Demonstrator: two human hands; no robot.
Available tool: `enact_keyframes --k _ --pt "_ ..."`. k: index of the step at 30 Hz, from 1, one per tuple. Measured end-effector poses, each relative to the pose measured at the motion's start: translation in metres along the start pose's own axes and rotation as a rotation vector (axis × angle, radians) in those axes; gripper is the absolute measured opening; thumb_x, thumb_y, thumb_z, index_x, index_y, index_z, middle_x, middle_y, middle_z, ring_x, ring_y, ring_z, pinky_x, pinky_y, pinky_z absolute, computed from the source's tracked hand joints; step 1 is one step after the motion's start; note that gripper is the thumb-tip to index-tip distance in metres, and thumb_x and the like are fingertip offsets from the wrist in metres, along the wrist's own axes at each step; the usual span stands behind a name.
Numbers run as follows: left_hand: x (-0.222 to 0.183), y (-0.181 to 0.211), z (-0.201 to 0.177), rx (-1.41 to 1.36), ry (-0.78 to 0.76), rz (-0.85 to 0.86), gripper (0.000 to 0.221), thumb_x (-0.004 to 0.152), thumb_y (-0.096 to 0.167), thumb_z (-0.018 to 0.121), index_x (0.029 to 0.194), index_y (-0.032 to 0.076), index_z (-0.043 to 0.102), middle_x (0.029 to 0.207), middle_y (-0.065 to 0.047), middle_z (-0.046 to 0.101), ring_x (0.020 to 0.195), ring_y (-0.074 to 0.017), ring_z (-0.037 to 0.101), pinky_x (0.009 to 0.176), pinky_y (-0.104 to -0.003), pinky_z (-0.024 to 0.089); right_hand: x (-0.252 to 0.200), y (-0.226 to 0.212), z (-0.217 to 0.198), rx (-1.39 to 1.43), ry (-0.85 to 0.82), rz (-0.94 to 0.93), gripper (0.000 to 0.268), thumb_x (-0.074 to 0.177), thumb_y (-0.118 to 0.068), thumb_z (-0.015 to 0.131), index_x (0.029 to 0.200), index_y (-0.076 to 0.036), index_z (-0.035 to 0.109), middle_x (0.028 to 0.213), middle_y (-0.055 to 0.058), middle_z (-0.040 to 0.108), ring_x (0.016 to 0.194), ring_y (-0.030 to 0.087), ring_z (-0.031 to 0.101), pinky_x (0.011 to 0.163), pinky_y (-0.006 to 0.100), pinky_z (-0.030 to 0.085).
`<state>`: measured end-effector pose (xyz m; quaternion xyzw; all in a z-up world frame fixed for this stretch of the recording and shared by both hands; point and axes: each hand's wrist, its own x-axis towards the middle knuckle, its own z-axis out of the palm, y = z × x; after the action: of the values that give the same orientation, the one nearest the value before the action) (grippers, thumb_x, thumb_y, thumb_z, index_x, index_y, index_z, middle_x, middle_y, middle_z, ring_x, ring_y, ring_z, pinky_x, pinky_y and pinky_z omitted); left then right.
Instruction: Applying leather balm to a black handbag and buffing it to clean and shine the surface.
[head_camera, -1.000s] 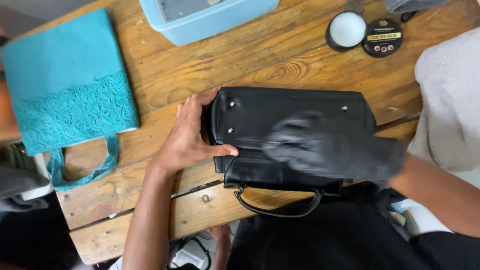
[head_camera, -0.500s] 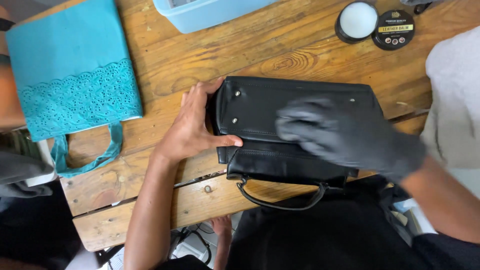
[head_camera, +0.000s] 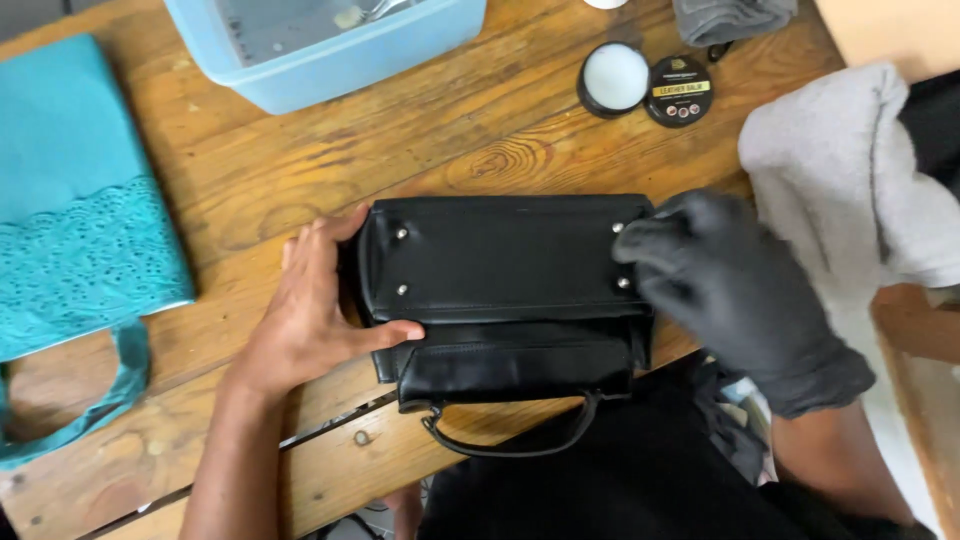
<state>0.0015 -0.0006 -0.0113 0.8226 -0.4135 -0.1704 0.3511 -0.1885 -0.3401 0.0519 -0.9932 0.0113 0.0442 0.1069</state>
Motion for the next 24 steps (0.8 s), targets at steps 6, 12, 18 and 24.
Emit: enact_keyframes --k 6,12,18,24 --pt "-0.001 0.000 0.000 0.016 0.026 0.008 0.117 0.066 0.057 0.089 0.152 -0.001 0.034 0.141 -0.017 0.049 0.132 -0.0354 0.048 0.110 -0.049 0.032 0.002 0.016 0.008 0.084 0.446 -0.074 0.034 0.101 0.001 0.076 0.135 -0.004 0.075 0.134 0.021 0.058 0.123 0.037 0.062 0.106 0.049 0.055" --pt "-0.002 0.005 -0.002 -0.019 -0.006 -0.035 0.115 0.068 0.057 0.088 0.153 0.002 0.034 0.141 -0.015 0.048 0.132 -0.0344 0.047 0.111 -0.049 0.032 -0.023 0.004 0.006 -0.059 0.268 -0.300 0.031 0.088 -0.009 0.071 0.119 -0.014 0.076 0.118 0.008 0.063 0.102 0.032 0.063 0.082 0.043 0.056" --pt "-0.002 0.007 -0.002 -0.023 -0.030 -0.034 0.116 0.070 0.056 0.087 0.155 0.000 0.030 0.136 -0.014 0.047 0.126 -0.0315 0.045 0.110 -0.048 0.034 0.004 0.035 0.018 0.053 0.348 -0.260 0.039 0.092 -0.003 0.083 0.127 -0.019 0.075 0.133 0.012 0.062 0.116 0.029 0.066 0.077 0.042 0.061" --pt "-0.003 0.004 0.000 0.010 -0.007 -0.023 0.119 0.068 0.057 0.088 0.154 -0.001 0.030 0.141 -0.015 0.046 0.127 -0.0317 0.046 0.108 -0.047 0.035 0.029 0.024 0.016 0.156 0.357 -0.419 0.038 0.096 -0.005 0.076 0.133 -0.008 0.072 0.133 0.012 0.063 0.124 0.029 0.061 0.098 0.045 0.056"
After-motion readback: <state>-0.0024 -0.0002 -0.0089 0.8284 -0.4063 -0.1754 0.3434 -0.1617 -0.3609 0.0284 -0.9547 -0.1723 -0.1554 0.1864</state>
